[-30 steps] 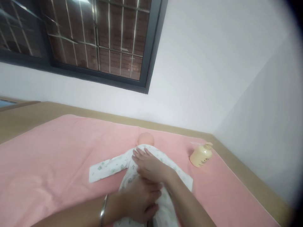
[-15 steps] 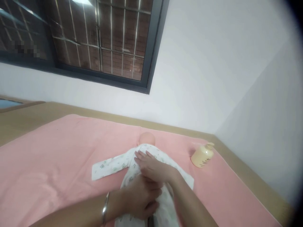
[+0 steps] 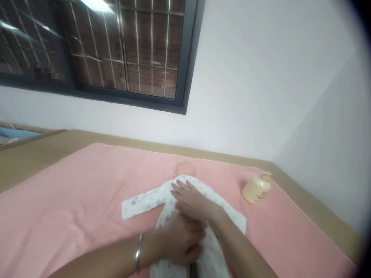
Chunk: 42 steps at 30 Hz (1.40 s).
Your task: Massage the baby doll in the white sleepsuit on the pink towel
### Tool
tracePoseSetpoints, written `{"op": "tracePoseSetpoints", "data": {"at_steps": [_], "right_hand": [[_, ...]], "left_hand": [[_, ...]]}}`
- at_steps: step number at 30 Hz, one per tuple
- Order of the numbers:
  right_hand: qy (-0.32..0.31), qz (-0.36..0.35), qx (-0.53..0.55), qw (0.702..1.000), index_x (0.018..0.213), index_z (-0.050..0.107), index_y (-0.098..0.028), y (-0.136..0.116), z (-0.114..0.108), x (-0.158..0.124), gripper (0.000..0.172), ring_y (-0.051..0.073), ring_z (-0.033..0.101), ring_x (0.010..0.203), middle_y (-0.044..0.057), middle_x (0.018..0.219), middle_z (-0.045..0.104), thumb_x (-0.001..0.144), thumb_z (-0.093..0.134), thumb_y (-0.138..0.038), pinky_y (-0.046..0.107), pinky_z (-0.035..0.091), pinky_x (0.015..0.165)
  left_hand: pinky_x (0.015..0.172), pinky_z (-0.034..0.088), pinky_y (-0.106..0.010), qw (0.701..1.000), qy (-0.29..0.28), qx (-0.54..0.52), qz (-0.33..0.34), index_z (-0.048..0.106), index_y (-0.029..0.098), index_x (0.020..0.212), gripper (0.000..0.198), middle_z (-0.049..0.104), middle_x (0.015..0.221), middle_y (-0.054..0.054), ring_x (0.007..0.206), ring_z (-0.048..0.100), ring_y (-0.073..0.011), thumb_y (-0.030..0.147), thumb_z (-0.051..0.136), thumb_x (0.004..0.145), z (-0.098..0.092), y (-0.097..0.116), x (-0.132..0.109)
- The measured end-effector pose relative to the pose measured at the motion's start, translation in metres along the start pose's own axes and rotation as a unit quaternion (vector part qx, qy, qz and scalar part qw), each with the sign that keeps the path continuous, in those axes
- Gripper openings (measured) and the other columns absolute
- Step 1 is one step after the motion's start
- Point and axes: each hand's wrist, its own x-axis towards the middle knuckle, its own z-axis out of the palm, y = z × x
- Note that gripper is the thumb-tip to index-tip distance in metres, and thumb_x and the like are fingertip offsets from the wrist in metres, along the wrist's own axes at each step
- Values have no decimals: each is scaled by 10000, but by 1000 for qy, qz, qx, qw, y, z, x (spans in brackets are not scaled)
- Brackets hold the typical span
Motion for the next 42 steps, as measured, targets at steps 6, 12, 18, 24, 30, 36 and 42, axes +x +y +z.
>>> {"op": "tracePoseSetpoints", "data": {"at_steps": [6,12,18,24,30,36,42], "right_hand": [[-68,76,73,992,1520,105,-171,45,-3,-10,645,265,-68,1428,63,1568,-24,980,231,-501,479,70,1151],[-79,28,65,994,1514,168,-205,31,-9,-25,609,299,-47,1427,46,1569,85,976,295,-461,509,114,1141],[7,-25,-2,1000,1358,480,-296,5,-1,-2,421,267,74,1430,-18,1516,297,994,275,-351,559,34,1130],[-3,129,-3,992,1505,203,-233,30,-1,-5,577,277,-24,1433,47,1571,57,987,199,-487,558,23,1121],[-40,180,-26,983,1494,230,-102,11,-12,-34,731,364,142,1407,178,1530,195,948,237,-588,608,95,1095],[-22,31,-18,999,1431,382,-115,-20,-9,-24,588,329,111,1418,139,1520,258,975,305,-478,514,178,1125],[-10,31,39,999,1449,361,-187,27,-6,0,489,257,-4,1434,69,1560,143,1007,236,-354,459,67,1155]], "left_hand": [[975,423,-415,999,2,7,32,582,176,937,175,657,1052,-99,1021,583,-237,253,509,797,-6,0,5],[909,456,-422,1000,-2,-2,26,588,167,906,159,659,999,-104,962,596,-255,244,505,794,-4,-1,2],[846,475,-405,1000,-8,-19,4,573,169,892,164,654,984,-98,881,602,-238,239,514,755,-2,-2,2],[1009,401,-393,999,28,-31,26,561,167,917,177,660,1031,-92,1033,575,-226,200,504,753,-6,1,6],[892,457,-379,999,20,-24,14,546,175,826,107,657,890,-73,919,590,-229,202,502,732,-6,1,5],[661,474,-338,999,-30,-10,-30,551,177,810,98,625,730,-47,679,580,-203,245,508,754,-1,1,-1],[928,451,-421,999,26,-19,29,583,163,901,161,665,998,-108,991,595,-250,208,495,774,-3,-1,3]]}}
